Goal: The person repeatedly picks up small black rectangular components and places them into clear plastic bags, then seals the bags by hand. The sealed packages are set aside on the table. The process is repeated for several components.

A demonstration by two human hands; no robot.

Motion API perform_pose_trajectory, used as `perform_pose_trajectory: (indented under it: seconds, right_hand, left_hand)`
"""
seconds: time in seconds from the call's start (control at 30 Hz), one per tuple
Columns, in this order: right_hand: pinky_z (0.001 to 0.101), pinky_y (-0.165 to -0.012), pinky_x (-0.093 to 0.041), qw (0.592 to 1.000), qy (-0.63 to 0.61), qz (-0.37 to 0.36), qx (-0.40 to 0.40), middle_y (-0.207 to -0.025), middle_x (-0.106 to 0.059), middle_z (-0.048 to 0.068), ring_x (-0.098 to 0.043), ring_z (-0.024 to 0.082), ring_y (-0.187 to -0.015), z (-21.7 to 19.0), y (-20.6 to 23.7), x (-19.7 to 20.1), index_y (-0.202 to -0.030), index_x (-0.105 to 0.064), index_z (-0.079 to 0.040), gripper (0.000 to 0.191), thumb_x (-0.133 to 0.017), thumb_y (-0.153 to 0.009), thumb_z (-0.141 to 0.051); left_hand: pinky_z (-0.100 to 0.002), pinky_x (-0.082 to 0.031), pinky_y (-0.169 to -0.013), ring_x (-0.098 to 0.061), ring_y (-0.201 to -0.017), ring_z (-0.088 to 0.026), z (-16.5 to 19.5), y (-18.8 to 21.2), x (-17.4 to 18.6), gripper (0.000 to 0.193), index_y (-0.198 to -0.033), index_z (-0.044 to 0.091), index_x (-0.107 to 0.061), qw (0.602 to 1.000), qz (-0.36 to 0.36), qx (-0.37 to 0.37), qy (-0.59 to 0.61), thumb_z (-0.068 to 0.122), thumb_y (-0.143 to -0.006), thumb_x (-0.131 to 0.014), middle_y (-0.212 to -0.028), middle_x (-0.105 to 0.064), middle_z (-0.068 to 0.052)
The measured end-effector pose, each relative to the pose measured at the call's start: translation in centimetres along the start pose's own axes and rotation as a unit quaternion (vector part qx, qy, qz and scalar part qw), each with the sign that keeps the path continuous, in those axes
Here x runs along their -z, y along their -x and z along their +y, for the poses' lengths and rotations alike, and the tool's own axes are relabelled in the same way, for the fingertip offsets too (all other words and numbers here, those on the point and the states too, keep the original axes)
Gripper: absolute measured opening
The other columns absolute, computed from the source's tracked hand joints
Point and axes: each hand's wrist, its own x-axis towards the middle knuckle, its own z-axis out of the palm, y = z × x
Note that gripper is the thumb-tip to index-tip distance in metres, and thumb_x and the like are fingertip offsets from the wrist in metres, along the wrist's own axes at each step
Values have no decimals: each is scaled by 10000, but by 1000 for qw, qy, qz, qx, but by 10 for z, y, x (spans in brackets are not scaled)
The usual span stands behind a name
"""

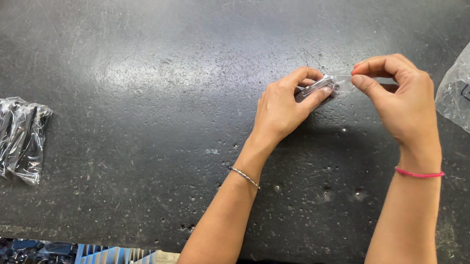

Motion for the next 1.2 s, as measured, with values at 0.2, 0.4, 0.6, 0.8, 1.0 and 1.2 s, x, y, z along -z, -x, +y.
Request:
perform_pose_trajectory:
  seconds: [0.2, 0.4, 0.6, 0.8, 1.0, 1.2]
  right_hand:
    - [266, -775, -598, 988, -143, 7, -61, -986, -724, 98, -696, 131, -851, 9, -4, -13, -1071, -710, 11, 122, -728, -992, -79]
    - [270, -795, -630, 958, -243, 30, -146, -1026, -752, 105, -745, 145, -883, 21, -7, -7, -1112, -702, -22, 207, -566, -1100, -178]
    - [285, -904, -614, 961, -202, -104, -160, -1125, -738, 76, -717, 158, -1018, 34, -12, -22, -1187, -704, 3, 254, -681, -974, -133]
    - [294, -919, -623, 950, -221, -118, -187, -1119, -734, 67, -718, 154, -1028, 27, -11, -24, -1205, -710, -15, 301, -708, -948, -171]
    - [309, -910, -615, 965, -179, -135, -135, -1152, -734, 75, -713, 160, -1045, 19, -10, -26, -1264, -670, -13, 343, -687, -960, -169]
    - [318, -923, -621, 982, -139, -114, -60, -1176, -707, 107, -697, 152, -1045, 20, -7, -36, -1295, -648, 25, 324, -626, -1034, -165]
  left_hand:
    - [-369, -585, -756, -784, -898, -217, -2, -1, 0, 330, -1108, 234, -734, 1000, -9, 12, 5, 404, -828, -769, -1041, -802, -26]
    - [-325, -565, -669, -751, -748, -149, -7, -4, 3, 290, -1065, 222, -756, 998, 1, 38, 48, 376, -821, -789, -957, -812, -2]
    - [-299, -561, -649, -741, -736, -125, -13, -6, 5, 283, -1079, 210, -749, 996, 7, 28, 90, 330, -826, -791, -897, -811, -16]
    - [-310, -586, -711, -778, -812, -139, -14, -4, 5, 254, -1064, 206, -747, 997, 15, -3, 79, 309, -836, -786, -925, -809, -12]
    - [-356, -577, -709, -783, -830, -195, -9, -2, 4, 250, -1048, 204, -726, 999, 23, 1, 38, 340, -844, -772, -947, -806, -17]
    - [-395, -584, -722, -782, -875, -257, -10, -3, 3, 254, -1068, 193, -709, 999, 38, -19, 18, 324, -855, -754, -967, -803, -39]
